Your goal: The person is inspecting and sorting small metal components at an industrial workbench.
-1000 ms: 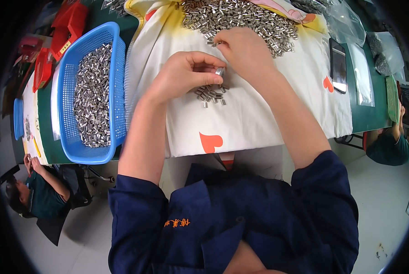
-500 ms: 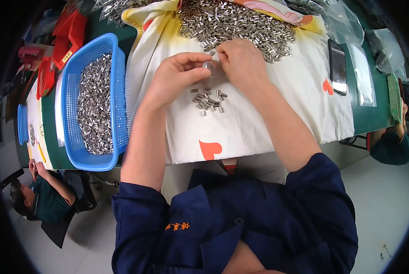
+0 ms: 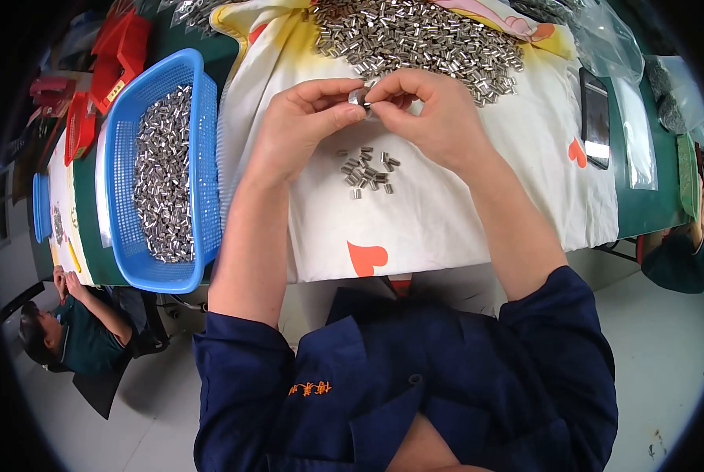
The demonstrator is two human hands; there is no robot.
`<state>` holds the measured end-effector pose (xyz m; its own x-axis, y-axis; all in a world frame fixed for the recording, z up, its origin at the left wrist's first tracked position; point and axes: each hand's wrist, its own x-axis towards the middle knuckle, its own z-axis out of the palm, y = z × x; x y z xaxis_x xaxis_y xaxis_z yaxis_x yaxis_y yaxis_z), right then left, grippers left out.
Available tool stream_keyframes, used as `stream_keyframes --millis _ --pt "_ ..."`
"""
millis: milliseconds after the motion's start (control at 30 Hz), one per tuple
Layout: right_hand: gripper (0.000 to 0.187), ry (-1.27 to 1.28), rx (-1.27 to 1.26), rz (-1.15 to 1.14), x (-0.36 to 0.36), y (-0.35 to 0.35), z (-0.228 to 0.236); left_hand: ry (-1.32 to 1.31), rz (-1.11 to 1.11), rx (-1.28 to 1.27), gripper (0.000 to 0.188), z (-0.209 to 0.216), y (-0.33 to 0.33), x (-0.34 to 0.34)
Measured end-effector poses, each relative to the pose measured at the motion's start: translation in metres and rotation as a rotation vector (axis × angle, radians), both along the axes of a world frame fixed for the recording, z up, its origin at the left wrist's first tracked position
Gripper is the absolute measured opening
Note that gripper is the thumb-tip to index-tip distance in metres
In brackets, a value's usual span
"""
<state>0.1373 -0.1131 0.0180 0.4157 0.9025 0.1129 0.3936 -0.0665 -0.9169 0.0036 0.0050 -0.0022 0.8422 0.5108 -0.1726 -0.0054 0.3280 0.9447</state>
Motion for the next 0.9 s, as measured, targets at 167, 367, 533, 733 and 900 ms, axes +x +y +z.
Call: stream_keyframes --millis 167,367,533,733,900 --pt "0.012 -0.272 0.135 -0.061 -0.005 0.001 -0.009 0.035 -0.020 0.049 0.029 0.001 -0.001 0.001" --pt "0.009 -0.122 -0.011 0.028 0.003 -0.001 0.000 0.057 -0.002 0.068 0.029 0.005 -0.003 0.001" --pt "0.011 0.052 -0.114 0.120 0.015 -0.002 0.003 0.101 -0.059 0.068 0.028 0.007 -0.005 0.000" --pt "0.011 -0.287 0.053 -0.054 0.027 0.010 -0.029 0.163 -0.116 0.039 0.028 0.005 -0.007 0.005" --pt "0.010 -0.795 0.029 -0.078 0.006 0.017 -0.033 0.081 -0.038 0.057 0.028 0.003 -0.004 0.001"
